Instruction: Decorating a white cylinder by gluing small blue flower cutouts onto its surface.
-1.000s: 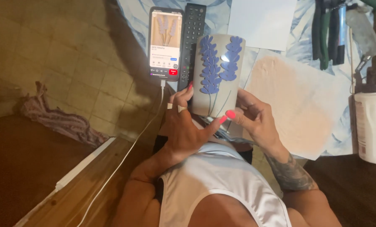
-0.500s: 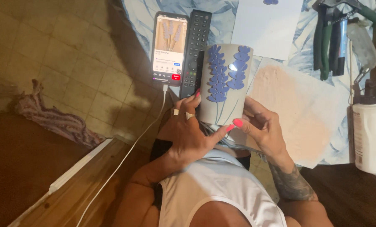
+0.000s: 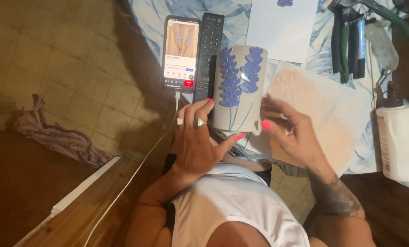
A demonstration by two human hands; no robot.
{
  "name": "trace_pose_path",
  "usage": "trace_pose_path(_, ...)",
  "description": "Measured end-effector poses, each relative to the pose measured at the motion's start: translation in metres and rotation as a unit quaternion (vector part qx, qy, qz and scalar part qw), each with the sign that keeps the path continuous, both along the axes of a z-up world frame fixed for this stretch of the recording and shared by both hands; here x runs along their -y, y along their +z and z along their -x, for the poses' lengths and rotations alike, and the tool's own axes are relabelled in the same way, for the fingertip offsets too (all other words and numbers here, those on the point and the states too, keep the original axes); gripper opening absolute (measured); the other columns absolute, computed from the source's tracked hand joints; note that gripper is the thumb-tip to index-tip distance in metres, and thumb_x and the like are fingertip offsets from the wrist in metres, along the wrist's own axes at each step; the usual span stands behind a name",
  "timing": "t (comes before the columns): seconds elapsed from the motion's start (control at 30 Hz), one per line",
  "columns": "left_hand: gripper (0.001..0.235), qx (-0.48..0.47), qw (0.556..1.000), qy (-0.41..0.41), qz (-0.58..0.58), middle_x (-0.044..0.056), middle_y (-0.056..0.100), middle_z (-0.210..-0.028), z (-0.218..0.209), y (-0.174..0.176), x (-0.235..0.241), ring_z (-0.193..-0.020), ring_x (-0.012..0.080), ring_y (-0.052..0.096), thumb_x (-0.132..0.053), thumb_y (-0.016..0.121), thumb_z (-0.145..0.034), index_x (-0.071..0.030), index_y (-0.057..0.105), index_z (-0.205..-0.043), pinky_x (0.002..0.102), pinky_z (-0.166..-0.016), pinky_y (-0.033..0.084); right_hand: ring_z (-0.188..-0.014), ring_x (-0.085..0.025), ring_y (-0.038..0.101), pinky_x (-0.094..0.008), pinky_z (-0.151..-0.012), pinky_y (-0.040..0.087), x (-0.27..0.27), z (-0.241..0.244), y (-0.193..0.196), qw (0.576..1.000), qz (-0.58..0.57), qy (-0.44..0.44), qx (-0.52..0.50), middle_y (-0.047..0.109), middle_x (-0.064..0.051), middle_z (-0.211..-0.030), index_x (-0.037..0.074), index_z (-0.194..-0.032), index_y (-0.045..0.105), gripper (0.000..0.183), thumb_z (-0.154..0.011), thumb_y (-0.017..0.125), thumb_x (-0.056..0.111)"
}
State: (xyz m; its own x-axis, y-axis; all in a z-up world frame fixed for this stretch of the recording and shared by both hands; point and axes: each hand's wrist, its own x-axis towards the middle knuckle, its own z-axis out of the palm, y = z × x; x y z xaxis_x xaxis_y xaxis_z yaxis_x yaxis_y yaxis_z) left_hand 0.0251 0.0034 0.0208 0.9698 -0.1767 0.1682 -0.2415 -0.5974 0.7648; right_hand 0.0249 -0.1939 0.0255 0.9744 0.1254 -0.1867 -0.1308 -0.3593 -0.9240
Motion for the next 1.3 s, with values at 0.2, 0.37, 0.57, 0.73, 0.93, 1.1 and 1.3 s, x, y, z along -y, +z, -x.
trace_pose_path(0.2,0.065,-0.015,0.999,-0.007,0.032,0.019,0.044,-0.107,0.004,-0.006,-0.004,-0.101,0.0382,0.041,-0.037,0.07,-0.065,0.004,0.044,-0.108,0.05,-0.086,0.033,-0.098,-0.037,0.051,-0.044,-0.077,0.044,0.042,-0.04,-0.01,0.992,0.086,0.026,0.09,0.053,-0.027,-0.104,-0.01,-0.114,0.047,0.037,-0.084,0.057,0.008)
trace_pose_path(0.37,0.062,0.033,0.999,0.02,-0.009,0.011,0.047,-0.109,0.002,-0.008,-0.006,-0.099,0.0318,0.044,-0.045,0.063,-0.069,-0.001,0.046,-0.109,0.044,-0.079,0.042,-0.083,-0.031,0.056,-0.035,-0.065,0.051,0.069,-0.1,-0.018,0.95,0.236,0.072,0.192,0.055,-0.026,-0.098,-0.012,-0.106,0.053,0.018,-0.093,0.05,0.0)
trace_pose_path(0.57,0.059,0.048,0.999,0.023,0.003,0.008,0.046,-0.109,-0.001,-0.017,-0.012,-0.099,0.0296,0.045,-0.041,0.068,-0.066,-0.005,0.048,-0.108,0.042,-0.081,0.042,-0.076,-0.026,0.045,-0.034,-0.065,0.04,0.086,-0.152,-0.04,0.865,0.338,0.13,0.348,0.047,-0.019,-0.094,-0.009,-0.112,0.058,0.025,-0.087,0.063,-0.005)
trace_pose_path(0.73,0.054,0.045,0.998,0.014,0.029,0.009,0.046,-0.111,-0.006,-0.019,-0.018,-0.101,0.0287,0.044,-0.046,0.055,-0.074,-0.006,0.047,-0.108,0.041,-0.084,0.041,-0.085,-0.036,0.044,-0.042,-0.069,0.04,0.079,-0.173,-0.049,0.854,0.345,0.161,0.354,0.038,-0.023,-0.102,-0.01,-0.116,0.056,0.036,-0.082,0.062,-0.006)
trace_pose_path(0.93,0.055,0.086,0.992,0.003,0.096,0.013,0.046,-0.11,-0.012,-0.014,-0.023,-0.098,0.029,0.047,-0.046,0.041,-0.082,0.003,0.049,-0.105,0.041,-0.088,0.041,-0.088,-0.032,0.042,-0.04,-0.069,0.039,0.075,-0.176,-0.056,0.846,0.376,0.153,0.346,0.039,-0.019,-0.1,-0.004,-0.105,0.06,0.018,-0.088,0.065,0.001)
trace_pose_path(1.1,0.053,0.08,0.991,0.007,0.111,0.014,0.047,-0.112,-0.015,-0.013,-0.026,-0.102,0.028,0.047,-0.048,0.035,-0.084,-0.002,0.047,-0.107,0.039,-0.092,0.039,-0.082,-0.029,0.044,-0.037,-0.068,0.039,0.074,-0.179,-0.058,0.844,0.344,0.158,0.381,0.043,-0.017,-0.095,-0.008,-0.104,0.061,0.021,-0.084,0.064,-0.003)
trace_pose_path(1.3,0.049,0.075,0.99,0.001,0.12,0.012,0.046,-0.114,-0.016,-0.017,-0.026,-0.105,0.0276,0.046,-0.046,0.037,-0.085,-0.005,0.045,-0.11,0.04,-0.094,0.037,-0.088,-0.03,0.043,-0.039,-0.073,0.039,0.068,-0.182,-0.056,0.852,0.339,0.155,0.368,0.041,-0.017,-0.098,-0.003,-0.105,0.061,0.018,-0.088,0.062,0.0)
